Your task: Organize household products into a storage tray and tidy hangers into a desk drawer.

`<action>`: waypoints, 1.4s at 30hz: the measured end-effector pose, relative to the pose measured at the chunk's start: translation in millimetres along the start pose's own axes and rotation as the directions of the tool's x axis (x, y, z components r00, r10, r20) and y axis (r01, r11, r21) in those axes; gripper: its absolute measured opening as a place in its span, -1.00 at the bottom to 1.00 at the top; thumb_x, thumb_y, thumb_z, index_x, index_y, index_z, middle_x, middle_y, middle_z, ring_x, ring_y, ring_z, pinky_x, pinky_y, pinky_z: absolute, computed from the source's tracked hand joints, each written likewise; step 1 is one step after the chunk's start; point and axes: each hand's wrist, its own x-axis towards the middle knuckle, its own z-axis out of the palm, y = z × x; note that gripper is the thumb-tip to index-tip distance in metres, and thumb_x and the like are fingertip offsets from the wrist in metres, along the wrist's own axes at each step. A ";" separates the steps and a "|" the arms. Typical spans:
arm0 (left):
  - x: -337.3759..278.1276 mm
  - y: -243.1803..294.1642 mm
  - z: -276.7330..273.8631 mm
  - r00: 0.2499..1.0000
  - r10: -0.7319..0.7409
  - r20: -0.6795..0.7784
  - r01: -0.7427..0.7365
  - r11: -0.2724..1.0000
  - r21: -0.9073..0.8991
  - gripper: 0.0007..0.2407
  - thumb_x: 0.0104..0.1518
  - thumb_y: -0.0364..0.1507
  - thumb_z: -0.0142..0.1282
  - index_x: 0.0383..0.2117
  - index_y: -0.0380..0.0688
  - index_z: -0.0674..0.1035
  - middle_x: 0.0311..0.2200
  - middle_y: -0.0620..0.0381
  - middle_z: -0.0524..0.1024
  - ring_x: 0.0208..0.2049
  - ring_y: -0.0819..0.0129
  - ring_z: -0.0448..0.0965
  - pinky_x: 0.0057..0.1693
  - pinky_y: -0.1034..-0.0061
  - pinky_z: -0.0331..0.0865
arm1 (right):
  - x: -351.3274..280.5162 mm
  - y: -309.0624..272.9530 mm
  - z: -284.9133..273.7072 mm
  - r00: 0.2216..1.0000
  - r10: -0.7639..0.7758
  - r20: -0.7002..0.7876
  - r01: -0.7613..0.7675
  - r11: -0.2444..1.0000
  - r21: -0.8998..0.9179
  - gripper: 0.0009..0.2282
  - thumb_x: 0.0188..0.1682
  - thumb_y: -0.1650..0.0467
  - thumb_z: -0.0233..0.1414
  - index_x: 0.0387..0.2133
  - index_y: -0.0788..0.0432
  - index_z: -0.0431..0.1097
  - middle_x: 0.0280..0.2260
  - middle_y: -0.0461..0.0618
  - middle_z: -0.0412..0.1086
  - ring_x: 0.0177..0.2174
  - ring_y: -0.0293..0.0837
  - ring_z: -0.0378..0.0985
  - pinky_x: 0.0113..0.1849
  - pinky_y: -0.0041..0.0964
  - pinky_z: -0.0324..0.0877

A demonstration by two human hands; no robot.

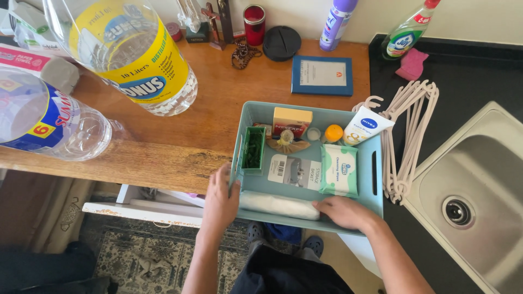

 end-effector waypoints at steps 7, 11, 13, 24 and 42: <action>2.1 8.7 0.7 0.968 -0.198 0.157 0.218 0.968 -0.124 -0.66 0.26 -0.42 -0.05 0.15 -0.24 0.38 0.00 -0.27 0.49 0.00 -0.26 0.52 0.03 0.03 0.42 | -6.7 -11.8 -2.5 0.999 0.041 0.036 -0.039 0.997 -0.063 -0.46 0.06 -0.04 -0.18 -0.16 0.12 0.55 -0.23 0.11 0.59 -0.19 -0.03 0.61 -0.08 -0.17 0.41; 2.5 14.3 -2.2 0.972 -0.183 0.147 0.201 0.973 -0.113 -0.65 0.25 -0.44 -0.06 0.15 -0.27 0.36 0.01 -0.29 0.47 -0.05 -0.26 0.53 -0.01 0.03 0.43 | -8.2 -15.4 -3.9 0.997 0.027 0.066 -0.024 0.999 -0.042 -0.49 0.03 -0.02 -0.12 -0.16 0.10 0.55 -0.22 0.07 0.59 -0.18 -0.05 0.61 -0.08 -0.17 0.41; 2.3 15.8 -2.9 0.972 -0.184 0.147 0.201 0.973 -0.115 -0.65 0.24 -0.45 -0.06 0.15 -0.27 0.35 0.01 -0.29 0.46 -0.07 -0.26 0.54 -0.03 0.03 0.44 | -5.7 -15.2 -2.4 0.997 0.024 0.074 -0.022 0.999 -0.033 -0.50 0.01 -0.02 -0.11 -0.16 0.09 0.55 -0.21 0.05 0.60 -0.18 -0.06 0.62 -0.08 -0.16 0.41; 1.7 17.2 -1.2 0.964 -0.232 0.130 0.236 0.972 -0.017 -0.65 0.26 -0.44 -0.07 0.17 -0.25 0.34 0.04 -0.27 0.45 -0.04 -0.24 0.54 -0.01 0.05 0.45 | -33.8 -9.1 0.3 0.991 0.031 -0.129 -0.036 0.999 -0.037 -0.51 0.05 0.03 -0.08 0.06 0.07 0.42 -0.01 0.08 0.48 -0.01 0.00 0.60 0.05 -0.07 0.43; 62.3 39.7 7.1 0.971 -0.203 0.124 0.235 0.897 -0.374 -0.43 0.13 -0.34 0.14 0.29 -0.24 0.28 0.14 -0.19 0.45 0.13 0.04 0.49 0.10 0.25 0.44 | -31.0 25.4 -31.2 0.567 0.114 -0.816 0.226 0.931 0.287 -0.40 0.02 0.31 0.02 0.33 0.23 0.03 0.03 0.19 0.43 -0.15 0.07 0.57 -0.11 -0.08 0.45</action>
